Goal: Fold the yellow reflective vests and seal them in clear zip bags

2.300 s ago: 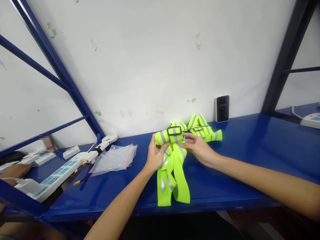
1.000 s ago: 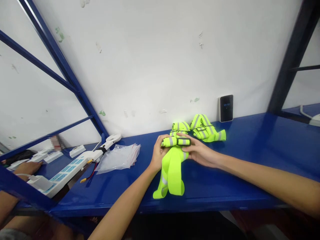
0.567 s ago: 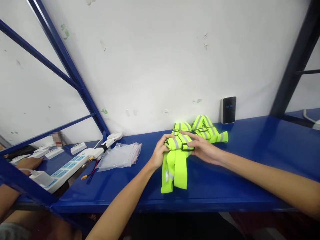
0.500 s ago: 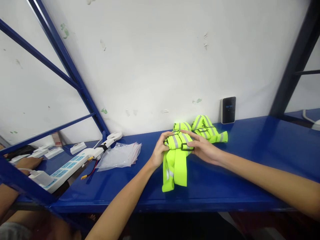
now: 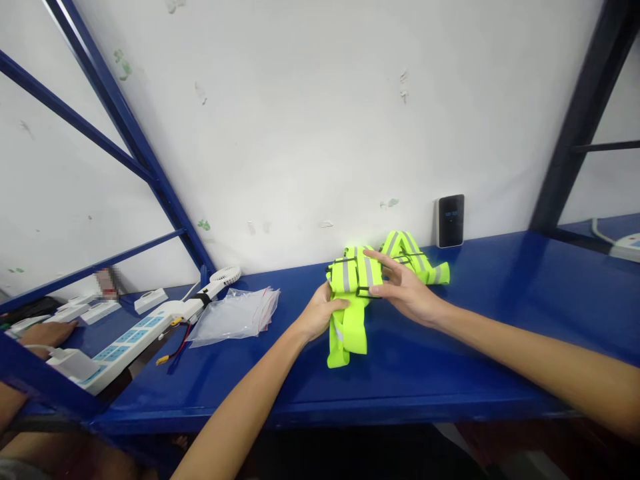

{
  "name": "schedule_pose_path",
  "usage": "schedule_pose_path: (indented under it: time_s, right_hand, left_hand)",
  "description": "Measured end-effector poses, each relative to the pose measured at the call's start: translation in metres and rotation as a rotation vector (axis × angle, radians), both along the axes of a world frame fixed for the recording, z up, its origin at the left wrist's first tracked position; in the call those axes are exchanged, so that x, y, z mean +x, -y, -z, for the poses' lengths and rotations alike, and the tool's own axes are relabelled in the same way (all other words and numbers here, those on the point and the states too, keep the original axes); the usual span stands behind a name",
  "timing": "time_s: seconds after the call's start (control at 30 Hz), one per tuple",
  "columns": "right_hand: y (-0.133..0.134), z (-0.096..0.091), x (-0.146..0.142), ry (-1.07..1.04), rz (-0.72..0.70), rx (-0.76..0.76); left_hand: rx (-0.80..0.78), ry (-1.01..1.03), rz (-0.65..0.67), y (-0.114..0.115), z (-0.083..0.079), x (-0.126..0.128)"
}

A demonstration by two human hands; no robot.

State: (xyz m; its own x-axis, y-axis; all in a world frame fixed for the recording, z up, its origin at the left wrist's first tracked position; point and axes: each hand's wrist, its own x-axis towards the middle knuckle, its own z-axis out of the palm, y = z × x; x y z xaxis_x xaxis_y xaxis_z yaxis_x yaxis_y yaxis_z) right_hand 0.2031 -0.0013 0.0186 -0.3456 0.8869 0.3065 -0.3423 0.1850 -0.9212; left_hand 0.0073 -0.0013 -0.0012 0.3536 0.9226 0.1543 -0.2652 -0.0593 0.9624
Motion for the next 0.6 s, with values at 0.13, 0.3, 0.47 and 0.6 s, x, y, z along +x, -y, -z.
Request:
schedule_pose_path:
  time_s: [0.13, 0.3, 0.47, 0.6]
  right_hand:
    - [-0.0035, 0.0055, 0.0005, 0.05, -0.009, 0.107]
    - [0.0011, 0.0048, -0.001, 0.166, -0.001, 0.235]
    - [0.0026, 0.0036, 0.0001, 0.298, 0.12, 0.409]
    - [0.0011, 0.0066, 0.0017, 0.316, 0.107, 0.402]
  left_hand:
    - [-0.009, -0.052, 0.002, -0.0009, 0.0029, -0.0016]
    - [0.056, -0.109, -0.044, -0.0045, 0.0089, -0.0034]
    - [0.061, -0.042, -0.1, -0.0051, 0.0075, -0.0035]
    - [0.009, -0.027, -0.099, -0.002, 0.0017, -0.0029]
